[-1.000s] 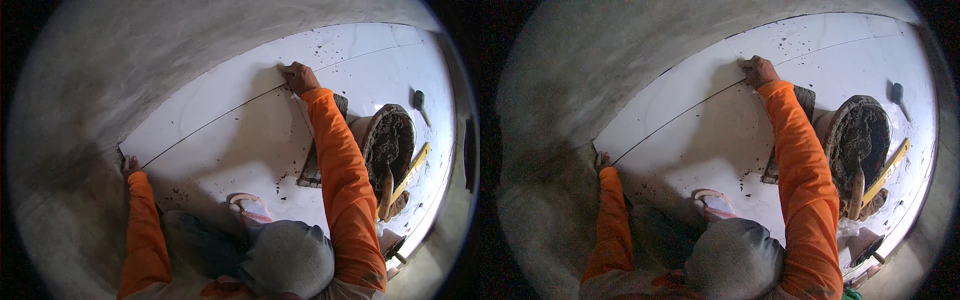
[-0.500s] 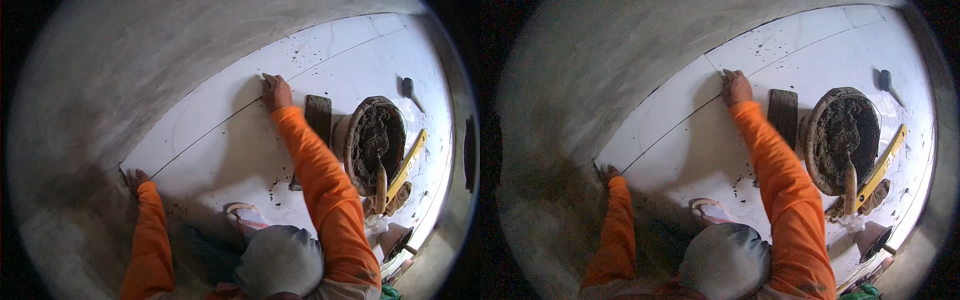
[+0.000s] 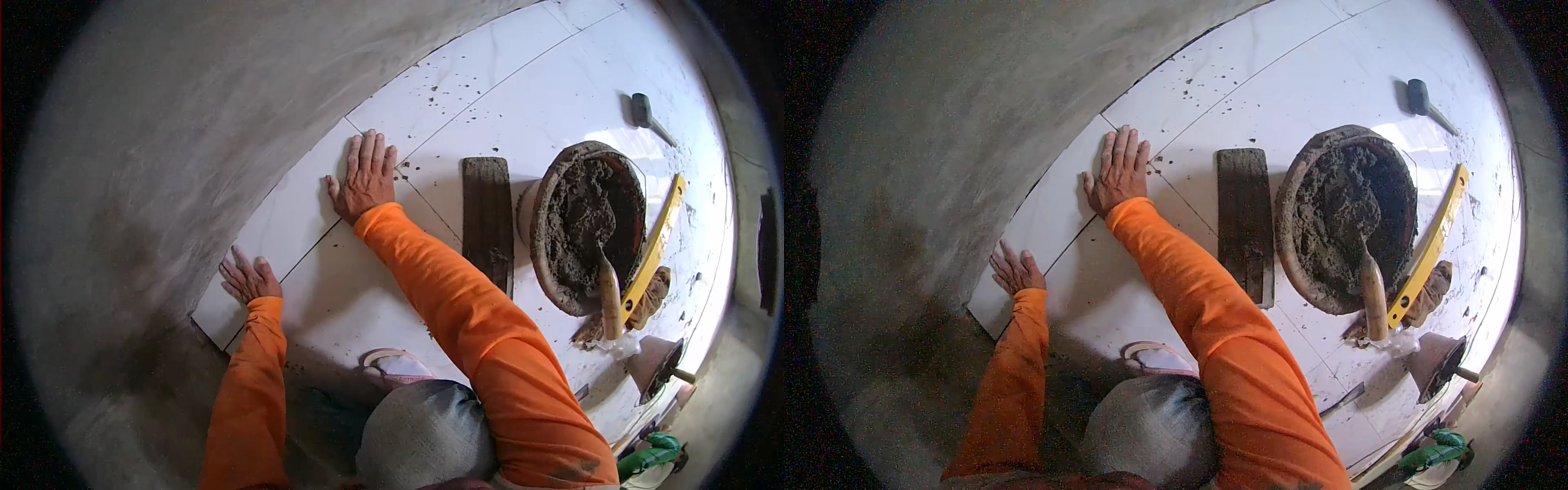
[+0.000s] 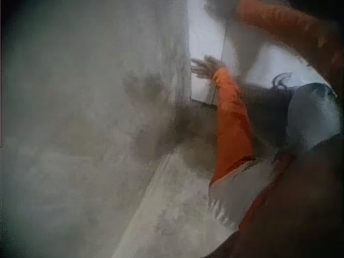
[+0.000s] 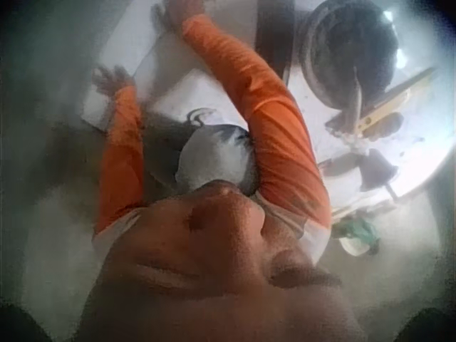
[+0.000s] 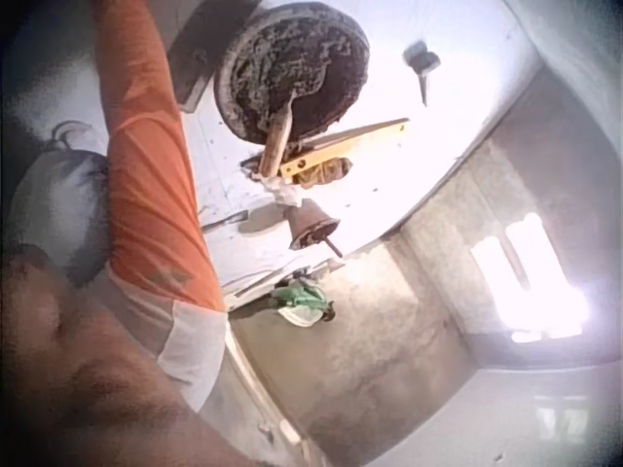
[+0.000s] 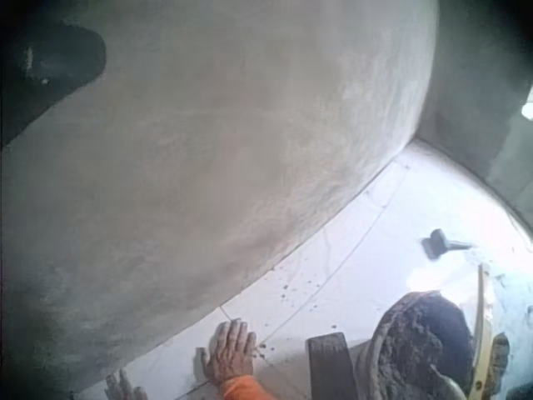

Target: The person spreads mortar onto a floor section using a trowel, positions a ceramic tile onto the mortar, and taps the surface with a rubber mallet.

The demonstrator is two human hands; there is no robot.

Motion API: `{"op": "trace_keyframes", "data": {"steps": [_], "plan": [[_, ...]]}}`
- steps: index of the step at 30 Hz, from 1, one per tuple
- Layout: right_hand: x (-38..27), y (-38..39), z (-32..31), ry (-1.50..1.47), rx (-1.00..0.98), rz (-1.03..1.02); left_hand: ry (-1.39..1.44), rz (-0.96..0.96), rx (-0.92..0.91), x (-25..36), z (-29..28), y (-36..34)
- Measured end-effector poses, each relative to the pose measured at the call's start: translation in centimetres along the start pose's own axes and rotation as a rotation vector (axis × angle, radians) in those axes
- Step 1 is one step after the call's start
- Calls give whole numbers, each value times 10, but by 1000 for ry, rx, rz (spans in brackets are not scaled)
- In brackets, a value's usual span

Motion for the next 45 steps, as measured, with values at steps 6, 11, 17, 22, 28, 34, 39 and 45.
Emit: {"op": "trace_keyframes", "data": {"steps": [6,11,17,22,28,34,39,45], "plan": [[-28,71,14,-58,-159,-290,-10,-14,1,2,-1,1],[20,40,-16,-12,129,-84,-51,110,13,-9,-8,15],[67,31,-12,-29,287,-52,-156,144,-25,-13,-16,34],[60,80,-23,-184,224,-233,-85,143,-80,-24,-26,106],[88,142,-13,-26,-176,-310,-64,148,-219,-24,-23,160],[130,194,-45,-18,-448,-184,243,321,-524,-39,-35,194],[129,175,-207,-408,150,-98,-335,218,-1229,-94,-70,200],[174,181,-345,-154,350,-29,-179,997,-1260,-74,-88,212]]}}
Point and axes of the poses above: each hand's wrist, its own y-axis away from the middle knuckle, its own z-axis out of the palm, x = y × z, the point moved 4 cm from there along -y, towards the middle knuckle, and after that the axes turned 9 degrees about z, right-handed, at the moved point
